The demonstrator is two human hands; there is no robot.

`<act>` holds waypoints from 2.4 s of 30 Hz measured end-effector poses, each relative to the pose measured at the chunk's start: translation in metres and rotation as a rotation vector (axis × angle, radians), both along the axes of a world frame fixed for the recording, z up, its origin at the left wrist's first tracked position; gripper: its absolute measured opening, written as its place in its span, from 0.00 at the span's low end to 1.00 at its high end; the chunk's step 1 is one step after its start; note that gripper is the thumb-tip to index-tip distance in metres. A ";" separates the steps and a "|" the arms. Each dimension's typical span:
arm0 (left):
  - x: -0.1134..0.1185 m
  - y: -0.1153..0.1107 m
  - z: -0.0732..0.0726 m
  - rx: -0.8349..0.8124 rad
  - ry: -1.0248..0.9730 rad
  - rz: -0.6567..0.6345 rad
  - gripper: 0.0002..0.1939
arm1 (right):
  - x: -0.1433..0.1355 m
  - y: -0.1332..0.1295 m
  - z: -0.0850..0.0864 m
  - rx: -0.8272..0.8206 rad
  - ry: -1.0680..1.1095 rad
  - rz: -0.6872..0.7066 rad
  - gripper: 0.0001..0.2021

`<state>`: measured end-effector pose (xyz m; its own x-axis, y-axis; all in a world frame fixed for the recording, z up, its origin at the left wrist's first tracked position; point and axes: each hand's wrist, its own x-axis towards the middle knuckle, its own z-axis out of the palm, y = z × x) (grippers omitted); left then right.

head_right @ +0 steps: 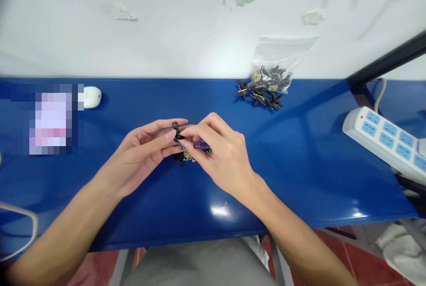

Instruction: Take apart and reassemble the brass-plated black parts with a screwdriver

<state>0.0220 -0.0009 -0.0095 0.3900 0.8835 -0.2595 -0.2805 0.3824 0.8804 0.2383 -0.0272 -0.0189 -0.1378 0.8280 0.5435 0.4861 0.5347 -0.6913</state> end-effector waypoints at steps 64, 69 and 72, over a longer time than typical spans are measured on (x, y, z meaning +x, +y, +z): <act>0.011 -0.007 0.009 0.229 0.151 0.213 0.07 | 0.000 -0.008 0.002 -0.264 0.206 0.000 0.08; 0.012 -0.009 0.007 0.293 0.204 0.234 0.08 | 0.000 -0.007 0.001 -0.262 0.219 -0.012 0.07; 0.012 -0.009 0.007 0.301 0.228 0.230 0.07 | 0.000 -0.007 0.001 -0.270 0.221 -0.021 0.06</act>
